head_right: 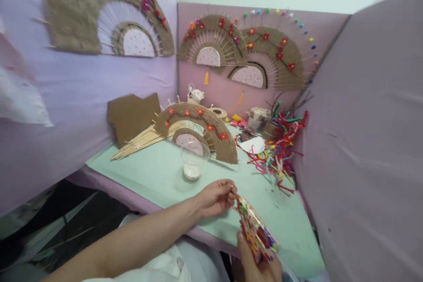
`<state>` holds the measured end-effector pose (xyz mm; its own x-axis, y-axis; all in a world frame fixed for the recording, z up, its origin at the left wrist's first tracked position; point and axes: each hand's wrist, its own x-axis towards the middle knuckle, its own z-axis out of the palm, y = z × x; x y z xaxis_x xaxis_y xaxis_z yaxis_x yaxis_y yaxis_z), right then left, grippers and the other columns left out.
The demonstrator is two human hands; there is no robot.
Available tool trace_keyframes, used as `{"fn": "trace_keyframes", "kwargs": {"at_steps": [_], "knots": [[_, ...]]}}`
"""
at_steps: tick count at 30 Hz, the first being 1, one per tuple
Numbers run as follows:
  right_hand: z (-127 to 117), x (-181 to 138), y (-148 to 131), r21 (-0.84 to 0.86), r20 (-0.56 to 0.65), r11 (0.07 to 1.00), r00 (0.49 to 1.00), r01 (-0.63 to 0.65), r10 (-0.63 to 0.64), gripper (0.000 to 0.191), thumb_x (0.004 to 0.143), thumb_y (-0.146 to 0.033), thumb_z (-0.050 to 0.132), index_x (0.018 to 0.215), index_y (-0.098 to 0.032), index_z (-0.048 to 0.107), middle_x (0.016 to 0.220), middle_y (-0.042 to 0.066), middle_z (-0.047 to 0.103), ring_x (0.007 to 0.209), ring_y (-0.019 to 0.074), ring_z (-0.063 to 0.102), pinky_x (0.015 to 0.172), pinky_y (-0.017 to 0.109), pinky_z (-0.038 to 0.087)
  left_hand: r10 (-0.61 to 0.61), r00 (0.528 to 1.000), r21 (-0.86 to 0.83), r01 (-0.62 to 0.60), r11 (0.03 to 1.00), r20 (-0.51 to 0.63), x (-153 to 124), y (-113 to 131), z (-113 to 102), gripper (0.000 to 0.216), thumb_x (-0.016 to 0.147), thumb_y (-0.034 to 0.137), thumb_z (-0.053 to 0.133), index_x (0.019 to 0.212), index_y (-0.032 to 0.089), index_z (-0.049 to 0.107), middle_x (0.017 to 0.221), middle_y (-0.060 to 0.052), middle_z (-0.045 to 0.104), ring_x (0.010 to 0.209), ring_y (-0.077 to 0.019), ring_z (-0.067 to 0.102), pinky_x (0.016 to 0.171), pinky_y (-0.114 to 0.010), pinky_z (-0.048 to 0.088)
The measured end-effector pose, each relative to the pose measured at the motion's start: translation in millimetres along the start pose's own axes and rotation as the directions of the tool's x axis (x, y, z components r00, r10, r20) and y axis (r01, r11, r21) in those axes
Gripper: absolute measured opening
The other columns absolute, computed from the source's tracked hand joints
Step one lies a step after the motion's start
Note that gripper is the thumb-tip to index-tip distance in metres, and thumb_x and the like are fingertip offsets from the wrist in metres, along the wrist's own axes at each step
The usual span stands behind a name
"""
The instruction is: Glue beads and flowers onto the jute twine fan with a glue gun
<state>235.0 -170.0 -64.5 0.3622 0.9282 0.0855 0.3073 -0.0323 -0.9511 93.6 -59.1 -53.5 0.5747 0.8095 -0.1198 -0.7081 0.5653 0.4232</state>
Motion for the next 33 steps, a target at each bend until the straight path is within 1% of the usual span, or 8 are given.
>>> {"fn": "trace_keyframes", "kwargs": {"at_steps": [2, 4, 8, 11, 13, 18, 28, 33], "knots": [[1, -3, -8, 0.007, -0.005, 1.000, 1.000, 0.007, -0.006, 0.046, 0.070, -0.052, 0.067, 0.099, -0.016, 0.071, 0.108, 0.010, 0.070, 0.112, 0.0310, 0.058, 0.098, 0.037, 0.042, 0.004, 1.000, -0.015, -0.003, 1.000, 0.025, 1, 0, -1, 0.030, 0.060, 0.019, 0.083, 0.075, 0.010, 0.059, 0.070, -0.001, 0.058, 0.057, -0.0047, 0.052, 0.056, -0.016, 0.039], [3, -5, -13, -0.005, 0.012, 1.000, 1.000, -0.028, 0.028, 0.048, 0.073, -0.052, 0.065, 0.104, -0.016, 0.069, 0.113, 0.010, 0.068, 0.116, 0.0309, 0.055, 0.100, 0.038, 0.040, 0.005, 0.999, -0.023, -0.004, 1.000, 0.046, 1, 1, -2, 0.029, 0.063, 0.021, 0.082, 0.077, 0.011, 0.058, 0.072, 0.001, 0.056, 0.058, -0.0047, 0.050, 0.056, -0.017, 0.039], [7, -6, -18, 0.030, 0.032, 0.996, 0.996, -0.090, 0.089, 0.045, 0.074, -0.051, 0.064, 0.102, -0.016, 0.069, 0.102, 0.010, 0.071, 0.102, 0.0299, 0.063, 0.087, 0.036, 0.049, -0.017, 0.997, -0.008, 0.017, 1.000, 0.074, 1, 2, -1, 0.032, 0.063, 0.025, 0.082, 0.076, 0.012, 0.056, 0.073, 0.002, 0.050, 0.061, -0.0055, 0.047, 0.056, -0.018, 0.039], [8, -6, -18, 0.053, 0.018, 0.996, 0.998, -0.065, 0.064, 0.042, 0.075, -0.049, 0.065, 0.100, -0.016, 0.070, 0.095, 0.009, 0.072, 0.099, 0.0293, 0.064, 0.087, 0.035, 0.050, -0.027, 0.996, 0.018, 0.026, 0.999, 0.086, 0, 2, 0, 0.035, 0.061, 0.029, 0.083, 0.073, 0.012, 0.054, 0.071, 0.002, 0.048, 0.061, -0.0057, 0.045, 0.056, -0.018, 0.039], [9, -6, -18, 0.054, 0.024, 0.998, 0.999, -0.044, 0.043, 0.040, 0.075, -0.048, 0.064, 0.100, -0.016, 0.070, 0.098, 0.009, 0.072, 0.101, 0.0289, 0.063, 0.089, 0.035, 0.049, -0.032, 0.996, 0.026, 0.030, 0.999, 0.087, 0, 2, 1, 0.035, 0.061, 0.030, 0.083, 0.072, 0.012, 0.054, 0.071, 0.002, 0.047, 0.061, -0.0055, 0.043, 0.056, -0.018, 0.038], [12, -3, -20, 0.027, 0.043, 1.000, 0.999, -0.003, 0.002, 0.042, 0.078, -0.048, 0.060, 0.102, -0.015, 0.069, 0.108, 0.011, 0.070, 0.105, 0.0286, 0.062, 0.093, 0.037, 0.046, -0.037, 0.995, 0.033, 0.034, 0.999, 0.095, 1, 1, 0, 0.029, 0.066, 0.027, 0.080, 0.073, 0.011, 0.057, 0.071, 0.001, 0.049, 0.062, -0.0054, 0.044, 0.056, -0.017, 0.039], [13, -2, -18, 0.036, 0.054, 0.999, 0.998, -0.029, 0.027, 0.050, 0.077, -0.053, 0.060, 0.106, -0.013, 0.068, 0.111, 0.013, 0.069, 0.109, 0.0293, 0.060, 0.093, 0.037, 0.047, -0.030, 0.998, 0.020, 0.029, 0.999, 0.049, 3, -1, -2, 0.027, 0.067, 0.025, 0.079, 0.081, 0.012, 0.060, 0.077, -0.001, 0.058, 0.064, -0.0085, 0.053, 0.058, -0.020, 0.040], [12, -2, -15, 0.002, 0.051, 1.000, 0.998, -0.031, 0.031, 0.050, 0.078, -0.053, 0.059, 0.108, -0.013, 0.068, 0.112, 0.013, 0.068, 0.111, 0.0295, 0.059, 0.096, 0.038, 0.044, -0.035, 0.998, 0.025, 0.033, 0.999, 0.059, 4, -1, -4, 0.025, 0.068, 0.024, 0.078, 0.079, 0.012, 0.059, 0.075, -0.001, 0.057, 0.062, -0.0073, 0.052, 0.058, -0.019, 0.040]]}}
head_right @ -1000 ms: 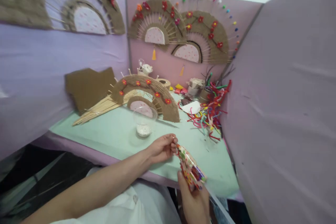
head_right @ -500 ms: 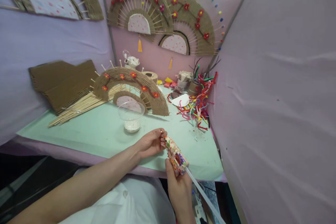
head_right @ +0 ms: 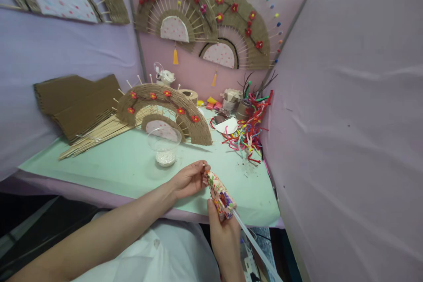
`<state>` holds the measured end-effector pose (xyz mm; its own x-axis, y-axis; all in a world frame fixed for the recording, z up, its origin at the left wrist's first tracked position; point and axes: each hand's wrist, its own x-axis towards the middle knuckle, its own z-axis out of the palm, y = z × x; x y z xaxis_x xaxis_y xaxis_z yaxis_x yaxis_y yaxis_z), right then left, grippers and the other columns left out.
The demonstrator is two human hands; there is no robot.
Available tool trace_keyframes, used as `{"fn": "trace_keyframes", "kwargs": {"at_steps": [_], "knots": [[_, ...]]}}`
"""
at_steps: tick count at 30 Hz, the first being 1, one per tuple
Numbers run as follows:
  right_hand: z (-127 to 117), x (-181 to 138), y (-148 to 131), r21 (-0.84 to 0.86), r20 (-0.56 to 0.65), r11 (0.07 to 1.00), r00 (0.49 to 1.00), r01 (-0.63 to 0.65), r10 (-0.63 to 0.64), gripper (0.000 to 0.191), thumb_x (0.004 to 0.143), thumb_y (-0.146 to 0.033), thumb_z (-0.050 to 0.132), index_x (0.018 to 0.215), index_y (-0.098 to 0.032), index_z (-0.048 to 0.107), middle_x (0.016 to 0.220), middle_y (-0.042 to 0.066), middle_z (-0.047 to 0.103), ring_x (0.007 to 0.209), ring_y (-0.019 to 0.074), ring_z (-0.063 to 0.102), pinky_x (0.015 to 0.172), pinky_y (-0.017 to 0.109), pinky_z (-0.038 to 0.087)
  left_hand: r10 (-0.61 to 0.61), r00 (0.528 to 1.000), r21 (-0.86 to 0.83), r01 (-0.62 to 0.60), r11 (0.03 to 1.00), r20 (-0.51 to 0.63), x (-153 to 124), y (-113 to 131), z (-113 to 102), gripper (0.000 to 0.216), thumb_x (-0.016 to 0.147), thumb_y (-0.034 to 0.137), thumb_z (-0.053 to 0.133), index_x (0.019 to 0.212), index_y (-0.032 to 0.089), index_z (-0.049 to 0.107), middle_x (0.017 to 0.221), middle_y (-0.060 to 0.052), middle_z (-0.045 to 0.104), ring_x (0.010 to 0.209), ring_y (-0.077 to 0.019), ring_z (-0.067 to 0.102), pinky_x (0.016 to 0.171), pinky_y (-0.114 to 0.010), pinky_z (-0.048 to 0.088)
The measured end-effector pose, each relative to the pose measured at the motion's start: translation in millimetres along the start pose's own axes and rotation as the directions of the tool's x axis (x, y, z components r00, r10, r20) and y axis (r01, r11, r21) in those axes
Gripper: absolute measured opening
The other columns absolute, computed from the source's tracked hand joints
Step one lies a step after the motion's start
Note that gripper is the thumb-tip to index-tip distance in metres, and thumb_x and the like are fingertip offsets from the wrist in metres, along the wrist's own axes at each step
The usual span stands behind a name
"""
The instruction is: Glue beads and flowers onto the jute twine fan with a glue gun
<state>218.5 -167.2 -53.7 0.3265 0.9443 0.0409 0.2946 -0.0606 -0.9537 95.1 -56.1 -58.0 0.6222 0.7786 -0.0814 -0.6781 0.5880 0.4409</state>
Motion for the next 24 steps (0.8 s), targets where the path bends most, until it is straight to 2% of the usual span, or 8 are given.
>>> {"fn": "trace_keyframes", "kwargs": {"at_steps": [7, 20, 24], "knots": [[1, -1, 1, 0.007, 0.021, 1.000, 1.000, -0.016, 0.016, 0.052, 0.080, -0.053, 0.058, 0.113, -0.013, 0.066, 0.118, 0.012, 0.066, 0.115, 0.0285, 0.056, 0.098, 0.036, 0.042, 0.009, 1.000, -0.009, -0.009, 1.000, 0.003, -2, 2, 6, 0.026, 0.067, 0.024, 0.079, 0.073, 0.011, 0.058, 0.072, -0.001, 0.058, 0.060, -0.0064, 0.051, 0.057, -0.019, 0.040], [0, -1, -3, 0.009, -0.035, 1.000, 0.999, 0.021, -0.021, 0.045, 0.077, -0.049, 0.061, 0.103, -0.014, 0.071, 0.104, 0.012, 0.071, 0.102, 0.0283, 0.064, 0.087, 0.034, 0.051, 0.001, 0.999, -0.007, -0.001, 1.000, -0.042, -3, 4, 12, 0.024, 0.063, 0.012, 0.079, 0.079, 0.010, 0.062, 0.070, -0.002, 0.062, 0.057, -0.0067, 0.056, 0.055, -0.018, 0.045], [-1, -1, -2, 0.008, -0.035, 1.000, 0.999, 0.016, -0.015, 0.046, 0.076, -0.049, 0.061, 0.104, -0.014, 0.071, 0.107, 0.012, 0.070, 0.104, 0.0283, 0.063, 0.089, 0.035, 0.050, 0.001, 0.999, 0.005, -0.001, 1.000, -0.044, -3, 4, 11, 0.023, 0.063, 0.012, 0.079, 0.079, 0.010, 0.062, 0.070, -0.002, 0.062, 0.057, -0.0065, 0.056, 0.056, -0.018, 0.045]]}}
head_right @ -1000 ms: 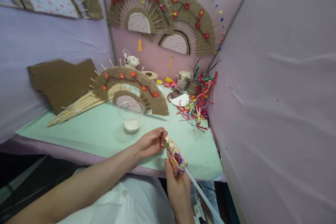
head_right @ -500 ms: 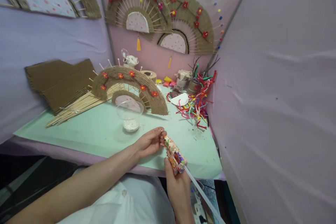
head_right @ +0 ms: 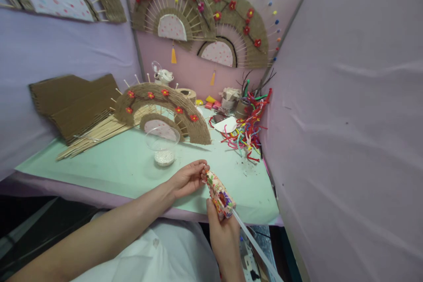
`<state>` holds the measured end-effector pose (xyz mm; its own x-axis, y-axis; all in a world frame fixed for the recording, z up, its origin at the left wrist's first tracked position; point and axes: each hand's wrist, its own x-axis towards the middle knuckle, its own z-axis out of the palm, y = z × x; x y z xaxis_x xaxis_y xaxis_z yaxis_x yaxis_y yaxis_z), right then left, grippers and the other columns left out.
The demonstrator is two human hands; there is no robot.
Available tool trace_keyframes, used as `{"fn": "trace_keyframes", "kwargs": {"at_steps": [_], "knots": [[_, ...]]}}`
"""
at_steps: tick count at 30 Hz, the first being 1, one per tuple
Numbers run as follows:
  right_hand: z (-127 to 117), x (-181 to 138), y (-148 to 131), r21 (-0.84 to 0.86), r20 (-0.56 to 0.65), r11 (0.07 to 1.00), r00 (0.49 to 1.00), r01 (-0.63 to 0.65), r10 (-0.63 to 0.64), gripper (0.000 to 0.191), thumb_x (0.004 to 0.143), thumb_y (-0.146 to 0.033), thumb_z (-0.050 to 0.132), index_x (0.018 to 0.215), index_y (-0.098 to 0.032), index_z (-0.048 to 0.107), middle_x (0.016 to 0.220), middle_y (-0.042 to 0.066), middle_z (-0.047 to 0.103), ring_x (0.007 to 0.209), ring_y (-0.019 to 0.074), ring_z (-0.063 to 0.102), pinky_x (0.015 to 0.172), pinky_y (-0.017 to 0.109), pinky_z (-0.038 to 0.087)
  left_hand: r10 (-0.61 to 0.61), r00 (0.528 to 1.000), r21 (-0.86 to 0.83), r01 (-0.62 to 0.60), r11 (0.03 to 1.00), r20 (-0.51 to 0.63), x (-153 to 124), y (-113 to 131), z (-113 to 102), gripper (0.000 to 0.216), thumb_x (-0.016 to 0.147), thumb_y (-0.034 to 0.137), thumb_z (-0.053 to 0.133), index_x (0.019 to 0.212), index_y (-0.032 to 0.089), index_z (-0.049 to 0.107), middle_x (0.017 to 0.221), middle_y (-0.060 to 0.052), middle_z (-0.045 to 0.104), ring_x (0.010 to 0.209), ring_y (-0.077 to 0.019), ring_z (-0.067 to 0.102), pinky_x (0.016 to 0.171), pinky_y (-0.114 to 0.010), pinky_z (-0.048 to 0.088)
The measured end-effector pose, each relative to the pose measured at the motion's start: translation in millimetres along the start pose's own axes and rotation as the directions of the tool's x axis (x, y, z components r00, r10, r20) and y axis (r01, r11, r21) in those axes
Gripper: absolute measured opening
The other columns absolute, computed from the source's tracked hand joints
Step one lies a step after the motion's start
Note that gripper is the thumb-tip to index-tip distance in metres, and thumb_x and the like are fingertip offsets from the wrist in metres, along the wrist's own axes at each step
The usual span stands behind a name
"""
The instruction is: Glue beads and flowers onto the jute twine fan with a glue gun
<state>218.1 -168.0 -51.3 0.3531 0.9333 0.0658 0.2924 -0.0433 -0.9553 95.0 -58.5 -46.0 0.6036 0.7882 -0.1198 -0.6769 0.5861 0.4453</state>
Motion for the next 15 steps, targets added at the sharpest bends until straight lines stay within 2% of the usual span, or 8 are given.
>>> {"fn": "trace_keyframes", "kwargs": {"at_steps": [11, 15], "knots": [[1, -1, 6, 0.001, -0.005, 1.000, 1.000, 0.005, -0.005, 0.044, 0.078, -0.047, 0.061, 0.106, -0.014, 0.069, 0.115, 0.012, 0.067, 0.113, 0.0277, 0.059, 0.092, 0.035, 0.048, 0.059, 0.998, 0.110, -0.057, 0.992, -0.017, 1, -5, -1, 0.030, 0.058, 0.025, 0.085, 0.072, 0.009, 0.064, 0.064, -0.002, 0.060, 0.056, -0.0069, 0.053, 0.058, -0.020, 0.042], [1, -1, 11, -0.003, 0.006, 0.998, 0.998, 0.063, -0.063, 0.043, 0.080, -0.045, 0.060, 0.110, -0.014, 0.068, 0.115, 0.012, 0.067, 0.112, 0.0273, 0.059, 0.092, 0.035, 0.048, 0.097, 0.994, 0.167, -0.088, 0.982, -0.042, 2, -6, -1, 0.033, 0.054, 0.028, 0.087, 0.071, 0.009, 0.066, 0.060, -0.001, 0.059, 0.054, -0.0075, 0.052, 0.057, -0.021, 0.040]]}}
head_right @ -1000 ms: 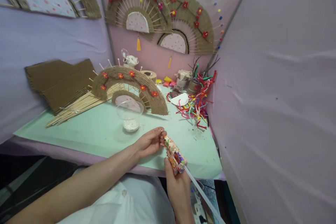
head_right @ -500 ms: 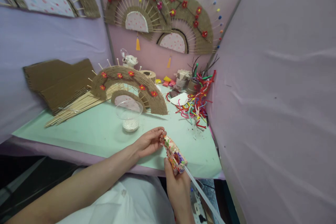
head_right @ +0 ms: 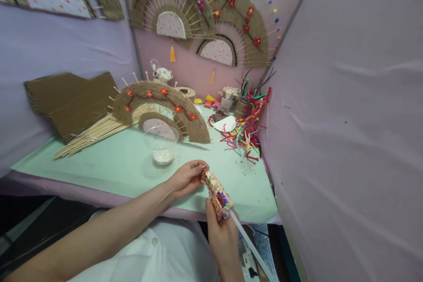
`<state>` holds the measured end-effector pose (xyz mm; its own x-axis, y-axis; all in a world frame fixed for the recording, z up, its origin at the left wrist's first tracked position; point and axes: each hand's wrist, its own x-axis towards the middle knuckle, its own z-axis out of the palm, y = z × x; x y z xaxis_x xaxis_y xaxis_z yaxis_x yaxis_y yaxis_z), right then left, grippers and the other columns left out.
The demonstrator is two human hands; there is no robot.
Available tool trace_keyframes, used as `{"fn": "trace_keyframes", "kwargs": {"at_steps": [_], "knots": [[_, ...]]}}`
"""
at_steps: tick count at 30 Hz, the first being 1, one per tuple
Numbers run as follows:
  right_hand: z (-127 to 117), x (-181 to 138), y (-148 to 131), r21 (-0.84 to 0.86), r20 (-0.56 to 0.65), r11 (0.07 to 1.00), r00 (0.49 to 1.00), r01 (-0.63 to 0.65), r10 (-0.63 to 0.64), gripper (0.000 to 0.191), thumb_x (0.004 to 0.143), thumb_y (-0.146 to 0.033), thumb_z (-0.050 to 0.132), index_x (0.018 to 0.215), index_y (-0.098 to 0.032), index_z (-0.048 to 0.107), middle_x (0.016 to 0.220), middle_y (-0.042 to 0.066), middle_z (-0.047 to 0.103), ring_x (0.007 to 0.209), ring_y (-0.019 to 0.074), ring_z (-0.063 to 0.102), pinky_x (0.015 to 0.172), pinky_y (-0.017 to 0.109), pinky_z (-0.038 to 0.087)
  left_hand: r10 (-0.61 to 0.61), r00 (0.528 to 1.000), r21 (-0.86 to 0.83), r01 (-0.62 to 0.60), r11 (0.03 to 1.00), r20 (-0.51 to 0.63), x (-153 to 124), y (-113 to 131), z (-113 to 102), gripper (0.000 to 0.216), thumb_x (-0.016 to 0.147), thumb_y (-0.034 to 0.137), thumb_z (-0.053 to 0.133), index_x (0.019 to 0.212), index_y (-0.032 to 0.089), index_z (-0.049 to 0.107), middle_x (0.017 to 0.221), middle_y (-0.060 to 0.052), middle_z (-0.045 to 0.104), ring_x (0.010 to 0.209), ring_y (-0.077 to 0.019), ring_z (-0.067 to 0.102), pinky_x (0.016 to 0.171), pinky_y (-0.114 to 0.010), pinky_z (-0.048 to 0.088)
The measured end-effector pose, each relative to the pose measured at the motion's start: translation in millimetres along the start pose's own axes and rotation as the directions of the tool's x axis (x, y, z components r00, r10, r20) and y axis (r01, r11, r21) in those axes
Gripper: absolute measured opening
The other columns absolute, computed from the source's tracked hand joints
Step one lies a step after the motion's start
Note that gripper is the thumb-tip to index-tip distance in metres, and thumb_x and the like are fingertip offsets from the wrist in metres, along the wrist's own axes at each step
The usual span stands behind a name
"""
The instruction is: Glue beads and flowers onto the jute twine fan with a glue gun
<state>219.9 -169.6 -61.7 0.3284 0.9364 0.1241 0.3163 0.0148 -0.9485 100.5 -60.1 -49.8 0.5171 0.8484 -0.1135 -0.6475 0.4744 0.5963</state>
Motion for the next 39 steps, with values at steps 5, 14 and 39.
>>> {"fn": "trace_keyframes", "kwargs": {"at_steps": [5, 14, 39], "knots": [[-1.7, 0.5, 1.1, -0.075, -0.008, 0.996, 0.999, 0.040, -0.041, 0.043, 0.081, -0.048, 0.058, 0.108, -0.016, 0.069, 0.113, 0.012, 0.068, 0.111, 0.0277, 0.059, 0.093, 0.037, 0.047, 0.015, 1.000, 0.022, -0.015, 1.000, -0.019, 0.8, -1.3, -0.9, 0.034, 0.052, 0.028, 0.087, 0.069, 0.008, 0.067, 0.059, -0.001, 0.059, 0.053, -0.0073, 0.051, 0.057, -0.021, 0.038], [-4.7, 1.7, 3.6, -0.178, 0.008, 0.983, 0.999, 0.045, -0.045, 0.049, 0.081, -0.055, 0.052, 0.103, -0.016, 0.072, 0.106, 0.013, 0.070, 0.108, 0.0309, 0.061, 0.094, 0.043, 0.045, 0.021, 1.000, 0.035, -0.020, 0.999, -0.016, 0.4, -1.8, -1.6, 0.032, 0.052, 0.028, 0.087, 0.068, 0.009, 0.068, 0.061, -0.002, 0.061, 0.053, -0.0066, 0.052, 0.056, -0.020, 0.038], [-4.2, 0.1, 0.9, -0.201, 0.010, 0.979, 0.999, 0.043, -0.042, 0.047, 0.083, -0.053, 0.052, 0.105, -0.016, 0.071, 0.110, 0.012, 0.069, 0.109, 0.0303, 0.060, 0.093, 0.039, 0.045, 0.037, 0.999, 0.059, -0.036, 0.998, -0.025, 1.1, -4.1, -5.0, 0.032, 0.051, 0.029, 0.087, 0.069, 0.009, 0.068, 0.060, -0.001, 0.061, 0.054, -0.0070, 0.052, 0.057, -0.021, 0.037]]}}
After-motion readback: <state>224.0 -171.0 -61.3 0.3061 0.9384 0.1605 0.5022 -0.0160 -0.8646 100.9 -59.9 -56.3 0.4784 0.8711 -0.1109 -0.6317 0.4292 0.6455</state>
